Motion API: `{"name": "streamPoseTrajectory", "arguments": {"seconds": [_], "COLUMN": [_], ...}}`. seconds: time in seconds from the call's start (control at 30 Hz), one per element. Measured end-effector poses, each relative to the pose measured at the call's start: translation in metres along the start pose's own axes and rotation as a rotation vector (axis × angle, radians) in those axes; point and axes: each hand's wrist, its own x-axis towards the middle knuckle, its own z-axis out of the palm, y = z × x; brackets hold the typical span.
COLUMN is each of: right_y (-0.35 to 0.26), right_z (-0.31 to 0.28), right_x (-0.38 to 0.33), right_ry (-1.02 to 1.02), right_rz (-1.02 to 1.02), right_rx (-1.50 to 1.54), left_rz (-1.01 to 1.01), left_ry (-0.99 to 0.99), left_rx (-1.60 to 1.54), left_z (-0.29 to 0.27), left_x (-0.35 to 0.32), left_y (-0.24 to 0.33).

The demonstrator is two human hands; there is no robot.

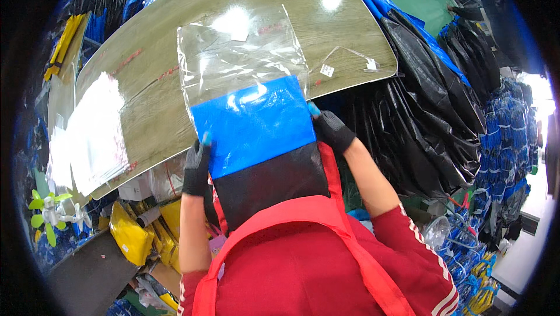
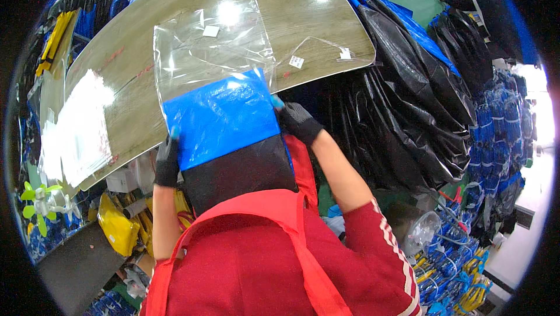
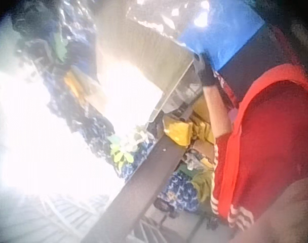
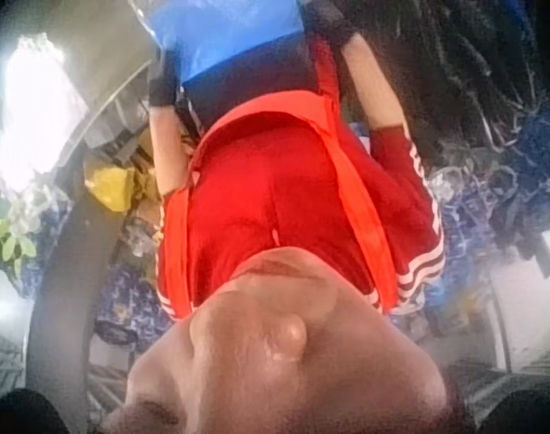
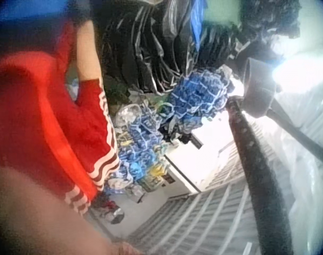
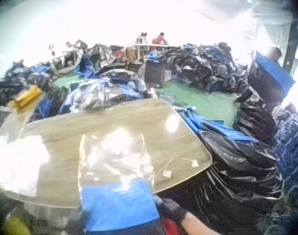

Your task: The person repeatedly folds blue and black tarps and places them into clear plastic bags on a table. The person handles each tarp one at a time, folds it, and inserts it into a bag, repeating the cycle throughout the clip.

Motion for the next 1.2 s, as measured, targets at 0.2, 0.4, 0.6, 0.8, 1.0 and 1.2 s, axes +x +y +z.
{"name": "streamPoseTrajectory", "arguments": {"seconds": [0.2, 0.4, 0.6, 0.8, 1.0, 1.2], "right_y": [-0.035, -0.008, -0.004, -0.038, -0.017, -0.01], "right_z": [0.058, 0.051, 0.044, 0.018, 0.054, 0.07], "right_x": [-0.063, -0.09, -0.08, -0.037, -0.034, -0.132], "right_ry": [-0.007, -0.122, -0.399, -0.014, -0.066, -0.109], "right_rz": [-0.212, 0.099, 0.102, -0.024, -0.237, 0.062], "right_rx": [0.141, 0.263, 0.171, -0.015, 0.267, 0.403], "left_rz": [-0.629, -0.658, -0.696, -0.588, -0.585, -0.655], "left_ry": [0.102, -0.278, 0.054, -0.211, -0.067, -0.259], "left_rx": [-0.829, -0.762, -1.049, -0.81, -0.923, -0.954], "left_z": [0.036, 0.037, 0.003, 0.013, 0.014, 0.02], "left_x": [-0.047, -0.104, -0.022, -0.027, -0.021, -0.087], "left_y": [0.037, 0.034, 0.03, 0.058, 0.064, 0.072]}}
